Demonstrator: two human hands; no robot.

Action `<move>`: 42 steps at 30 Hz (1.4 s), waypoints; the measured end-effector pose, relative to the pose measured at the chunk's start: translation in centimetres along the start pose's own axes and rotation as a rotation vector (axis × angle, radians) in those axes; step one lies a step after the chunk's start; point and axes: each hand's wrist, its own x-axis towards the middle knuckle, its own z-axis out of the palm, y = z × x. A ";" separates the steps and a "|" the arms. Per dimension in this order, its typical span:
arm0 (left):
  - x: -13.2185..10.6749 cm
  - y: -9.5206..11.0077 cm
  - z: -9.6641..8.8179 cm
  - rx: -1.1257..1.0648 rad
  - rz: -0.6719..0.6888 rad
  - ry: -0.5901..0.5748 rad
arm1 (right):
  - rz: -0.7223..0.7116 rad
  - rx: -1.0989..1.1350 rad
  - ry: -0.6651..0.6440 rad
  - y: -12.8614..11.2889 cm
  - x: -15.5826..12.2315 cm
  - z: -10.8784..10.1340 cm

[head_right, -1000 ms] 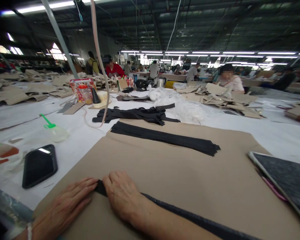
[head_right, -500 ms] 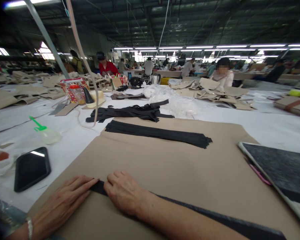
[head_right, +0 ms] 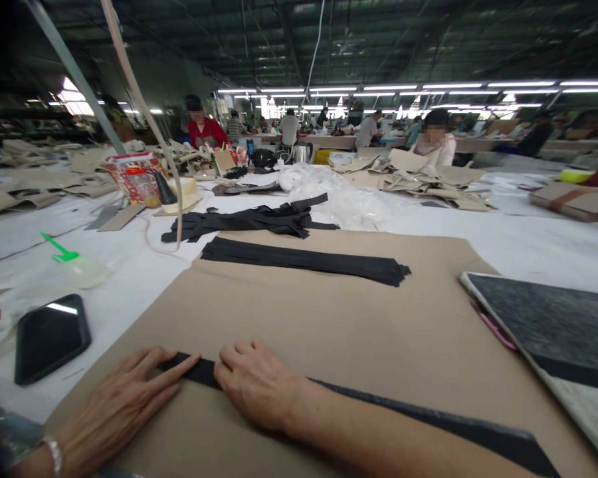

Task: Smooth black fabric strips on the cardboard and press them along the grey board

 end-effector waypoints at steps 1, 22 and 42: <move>0.1 0.1 0.0 0.008 0.001 -0.006 | 0.008 0.005 -0.008 0.0 -0.3 -0.2; -0.1 0.1 0.4 0.067 0.009 0.010 | 0.093 0.011 -0.059 1.1 -7.4 -2.2; 4.3 12.3 1.2 -0.219 0.155 0.139 | 0.092 -0.030 0.024 1.8 -11.5 -2.4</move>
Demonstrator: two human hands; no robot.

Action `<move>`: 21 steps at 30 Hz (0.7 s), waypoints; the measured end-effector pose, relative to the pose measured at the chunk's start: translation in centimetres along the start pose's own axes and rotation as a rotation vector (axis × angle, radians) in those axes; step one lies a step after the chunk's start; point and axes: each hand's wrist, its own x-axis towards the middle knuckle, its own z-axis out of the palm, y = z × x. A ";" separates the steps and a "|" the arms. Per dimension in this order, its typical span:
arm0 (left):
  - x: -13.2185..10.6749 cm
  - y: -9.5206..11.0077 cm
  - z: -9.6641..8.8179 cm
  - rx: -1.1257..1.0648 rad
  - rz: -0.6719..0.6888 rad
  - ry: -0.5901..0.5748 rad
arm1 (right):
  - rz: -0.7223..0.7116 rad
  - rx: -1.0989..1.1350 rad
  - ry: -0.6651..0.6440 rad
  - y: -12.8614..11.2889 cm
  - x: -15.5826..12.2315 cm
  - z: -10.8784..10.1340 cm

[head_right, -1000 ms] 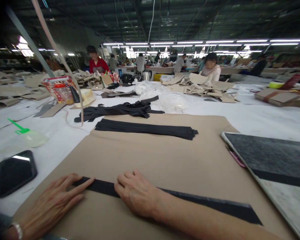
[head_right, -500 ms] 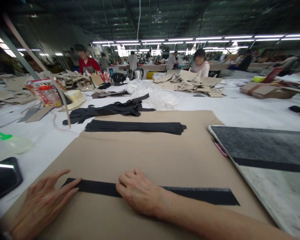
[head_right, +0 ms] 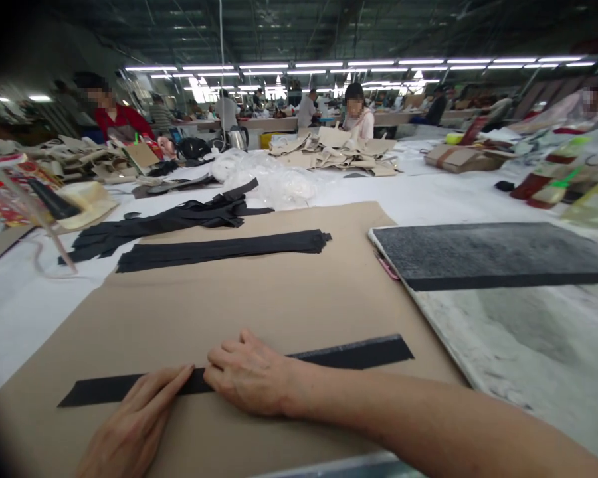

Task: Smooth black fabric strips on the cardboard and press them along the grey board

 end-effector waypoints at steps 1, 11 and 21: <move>-0.1 -0.1 -0.1 0.012 0.011 -0.007 | 0.006 0.003 -0.003 0.1 -0.5 -0.1; 0.9 0.7 -0.9 0.195 0.063 -0.083 | 0.029 -0.009 -0.024 1.1 -4.5 -0.8; 0.2 -0.3 -0.3 0.229 0.103 -0.126 | 0.044 -0.045 -0.011 2.0 -8.1 -1.2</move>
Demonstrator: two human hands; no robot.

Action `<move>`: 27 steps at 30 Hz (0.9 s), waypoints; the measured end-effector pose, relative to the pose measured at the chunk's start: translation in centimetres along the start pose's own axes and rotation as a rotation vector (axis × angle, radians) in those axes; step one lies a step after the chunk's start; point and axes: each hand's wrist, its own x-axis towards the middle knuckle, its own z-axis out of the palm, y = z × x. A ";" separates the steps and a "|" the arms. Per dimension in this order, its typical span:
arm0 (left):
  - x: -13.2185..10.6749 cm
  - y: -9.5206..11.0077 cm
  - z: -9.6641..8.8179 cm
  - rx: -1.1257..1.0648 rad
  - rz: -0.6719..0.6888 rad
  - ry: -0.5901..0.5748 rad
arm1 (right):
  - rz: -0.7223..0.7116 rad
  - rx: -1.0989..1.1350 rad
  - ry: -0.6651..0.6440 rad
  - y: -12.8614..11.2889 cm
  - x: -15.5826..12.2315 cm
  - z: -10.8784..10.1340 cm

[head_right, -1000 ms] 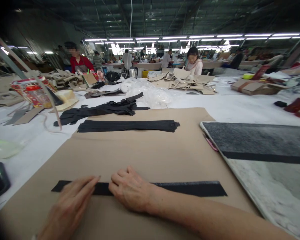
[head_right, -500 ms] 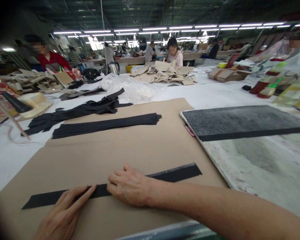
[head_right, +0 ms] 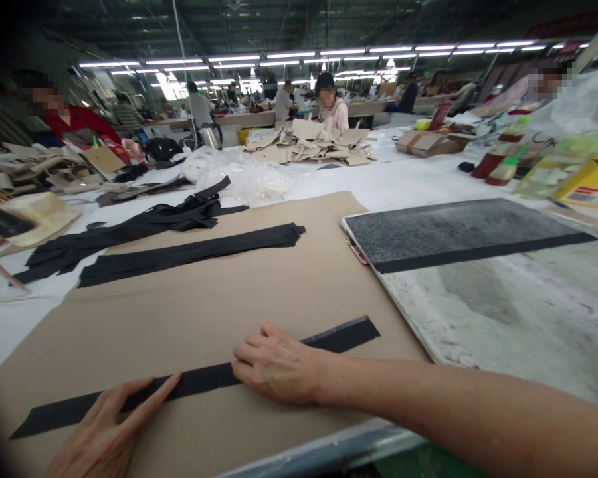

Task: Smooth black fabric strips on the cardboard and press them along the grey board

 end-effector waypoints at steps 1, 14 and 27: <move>0.1 0.0 -0.1 -0.001 -0.015 0.026 | 0.002 -0.004 0.004 0.0 -0.2 0.0; 5.7 6.9 -0.6 -0.236 0.042 0.231 | -0.012 -0.028 0.088 -0.3 1.2 1.4; 5.5 6.0 -0.1 -0.102 0.162 0.101 | -0.023 -0.051 0.022 1.8 -4.2 -0.2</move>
